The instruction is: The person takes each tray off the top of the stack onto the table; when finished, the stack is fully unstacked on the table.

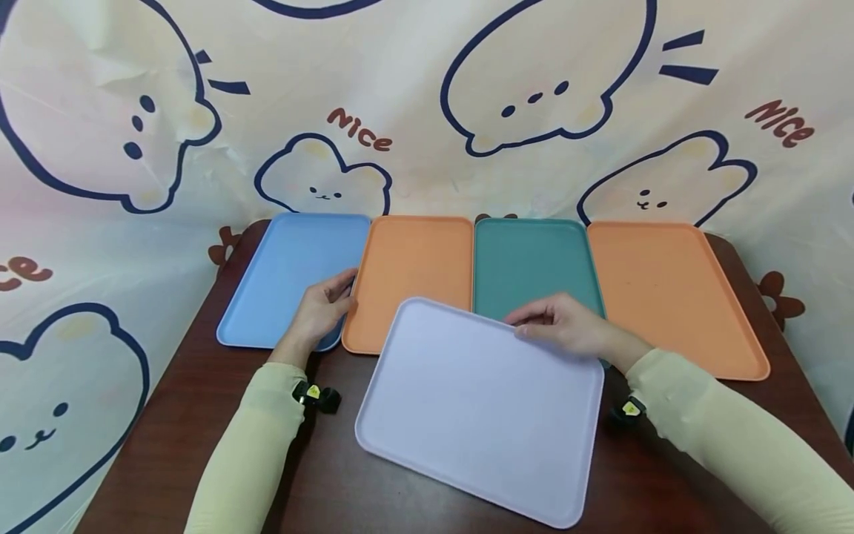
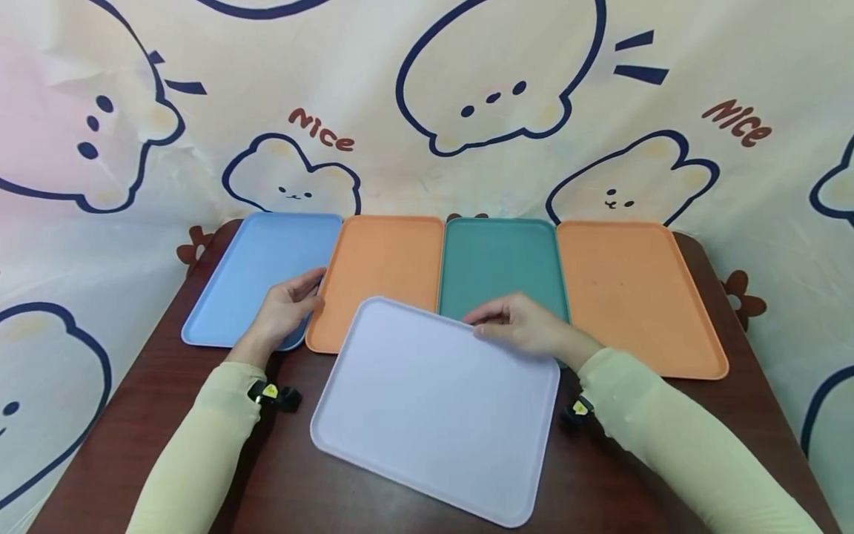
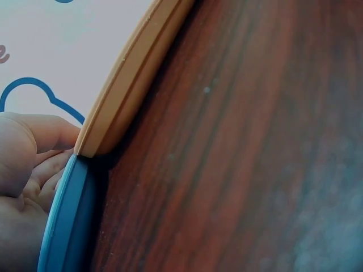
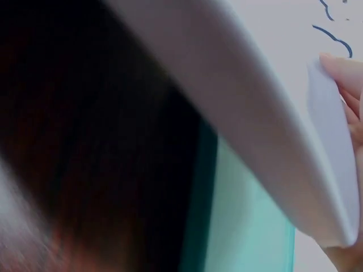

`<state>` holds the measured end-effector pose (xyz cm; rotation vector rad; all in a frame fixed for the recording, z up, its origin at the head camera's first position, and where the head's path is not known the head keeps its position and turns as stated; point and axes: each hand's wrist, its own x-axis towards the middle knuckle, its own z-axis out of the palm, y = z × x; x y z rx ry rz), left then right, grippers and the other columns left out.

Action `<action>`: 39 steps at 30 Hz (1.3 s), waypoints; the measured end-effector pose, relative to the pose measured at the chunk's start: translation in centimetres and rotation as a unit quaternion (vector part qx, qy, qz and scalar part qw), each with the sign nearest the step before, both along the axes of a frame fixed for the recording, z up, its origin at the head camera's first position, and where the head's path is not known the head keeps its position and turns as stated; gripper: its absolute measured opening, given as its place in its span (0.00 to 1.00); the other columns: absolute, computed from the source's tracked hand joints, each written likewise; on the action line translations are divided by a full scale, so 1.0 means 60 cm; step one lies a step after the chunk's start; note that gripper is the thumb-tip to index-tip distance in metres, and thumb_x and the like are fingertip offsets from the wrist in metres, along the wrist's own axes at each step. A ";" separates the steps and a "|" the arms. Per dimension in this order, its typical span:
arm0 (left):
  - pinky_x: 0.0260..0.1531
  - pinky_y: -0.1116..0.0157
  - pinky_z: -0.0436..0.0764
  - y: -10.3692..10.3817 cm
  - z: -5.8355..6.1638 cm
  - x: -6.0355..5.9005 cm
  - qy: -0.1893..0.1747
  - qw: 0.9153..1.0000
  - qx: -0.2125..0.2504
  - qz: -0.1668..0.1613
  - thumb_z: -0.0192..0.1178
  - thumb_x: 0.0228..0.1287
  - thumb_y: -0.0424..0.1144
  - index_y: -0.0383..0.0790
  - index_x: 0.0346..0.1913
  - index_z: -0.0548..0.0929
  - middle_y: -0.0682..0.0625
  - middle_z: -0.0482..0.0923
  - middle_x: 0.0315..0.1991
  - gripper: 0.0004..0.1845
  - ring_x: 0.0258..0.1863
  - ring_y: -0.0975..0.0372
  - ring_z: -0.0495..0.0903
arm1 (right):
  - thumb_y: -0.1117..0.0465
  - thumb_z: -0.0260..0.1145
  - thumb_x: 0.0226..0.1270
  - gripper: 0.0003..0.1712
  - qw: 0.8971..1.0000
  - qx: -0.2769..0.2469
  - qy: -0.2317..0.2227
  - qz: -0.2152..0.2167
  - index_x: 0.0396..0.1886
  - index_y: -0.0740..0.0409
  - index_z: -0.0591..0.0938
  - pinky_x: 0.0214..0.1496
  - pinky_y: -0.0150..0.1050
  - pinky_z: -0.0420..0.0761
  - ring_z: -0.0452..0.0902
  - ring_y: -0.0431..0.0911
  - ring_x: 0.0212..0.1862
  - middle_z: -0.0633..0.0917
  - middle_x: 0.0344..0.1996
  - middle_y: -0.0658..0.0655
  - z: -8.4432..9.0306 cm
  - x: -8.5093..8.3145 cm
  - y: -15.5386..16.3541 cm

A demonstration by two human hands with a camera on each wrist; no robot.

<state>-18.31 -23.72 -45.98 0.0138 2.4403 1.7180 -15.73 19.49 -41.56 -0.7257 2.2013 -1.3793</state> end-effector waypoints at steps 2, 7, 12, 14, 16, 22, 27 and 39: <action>0.64 0.61 0.68 -0.001 0.002 0.001 -0.003 1.000 0.002 -0.001 0.54 0.67 0.30 0.46 0.71 0.64 0.49 0.60 0.71 0.30 0.70 0.59 0.59 | 0.60 0.65 0.65 0.12 1.000 0.005 0.006 0.027 0.47 0.50 0.86 0.36 0.37 0.83 0.84 0.46 0.37 0.87 0.41 0.50 -0.004 0.006 -0.010; 0.64 0.58 0.67 0.005 0.022 0.012 -0.013 1.000 0.005 -0.002 0.54 0.67 0.28 0.41 0.71 0.63 0.46 0.59 0.72 0.30 0.71 0.55 0.59 | 0.62 0.63 0.67 0.11 0.995 0.016 0.040 0.091 0.47 0.51 0.86 0.39 0.36 0.83 0.83 0.44 0.38 0.87 0.41 0.48 -0.016 0.021 -0.038; 0.64 0.56 0.67 0.011 0.039 0.022 -0.013 1.000 -0.003 -0.005 0.53 0.67 0.27 0.38 0.72 0.62 0.43 0.58 0.72 0.30 0.71 0.53 0.58 | 0.63 0.64 0.66 0.10 0.983 0.057 0.142 0.106 0.45 0.51 0.86 0.44 0.36 0.82 0.81 0.39 0.44 0.86 0.42 0.46 -0.022 0.044 -0.065; 0.64 0.57 0.67 0.010 0.037 0.022 -0.011 1.000 0.000 -0.004 0.53 0.67 0.27 0.38 0.72 0.62 0.43 0.58 0.72 0.30 0.71 0.53 0.58 | 0.63 0.64 0.65 0.10 0.971 0.072 0.202 0.103 0.44 0.51 0.86 0.45 0.36 0.82 0.81 0.38 0.44 0.86 0.41 0.47 -0.025 0.055 -0.074; 0.65 0.57 0.66 0.007 0.032 0.018 -0.010 1.000 0.003 -0.003 0.53 0.67 0.27 0.39 0.71 0.62 0.44 0.59 0.72 0.30 0.71 0.54 0.59 | 0.64 0.66 0.64 0.09 0.956 0.086 0.262 0.096 0.43 0.52 0.86 0.44 0.36 0.81 0.81 0.38 0.44 0.86 0.40 0.47 -0.029 0.065 -0.083; 0.64 0.61 0.68 -0.004 0.004 0.003 0.002 1.000 -0.004 0.000 0.54 0.67 0.30 0.45 0.71 0.64 0.49 0.61 0.71 0.30 0.70 0.58 0.60 | 0.60 0.68 0.62 0.04 0.913 0.154 0.371 0.064 0.36 0.49 0.86 0.36 0.34 0.77 0.74 0.37 0.35 0.79 0.33 0.44 -0.040 0.090 -0.105; 0.64 0.60 0.68 -0.003 -0.005 0.000 0.005 1.000 -0.009 -0.001 0.54 0.67 0.30 0.47 0.71 0.64 0.50 0.61 0.71 0.30 0.70 0.58 0.60 | 0.57 0.71 0.59 0.09 0.897 0.204 0.392 0.016 0.36 0.51 0.81 0.36 0.35 0.77 0.72 0.39 0.36 0.76 0.34 0.46 -0.045 0.095 -0.109; 0.65 0.58 0.67 0.002 0.006 0.003 -0.002 1.000 -0.004 -0.006 0.53 0.67 0.29 0.45 0.72 0.63 0.49 0.59 0.72 0.30 0.71 0.57 0.59 | 0.53 0.71 0.58 0.07 0.900 0.234 0.368 -0.004 0.27 0.48 0.81 0.33 0.36 0.76 0.73 0.39 0.31 0.77 0.27 0.43 -0.044 0.082 -0.104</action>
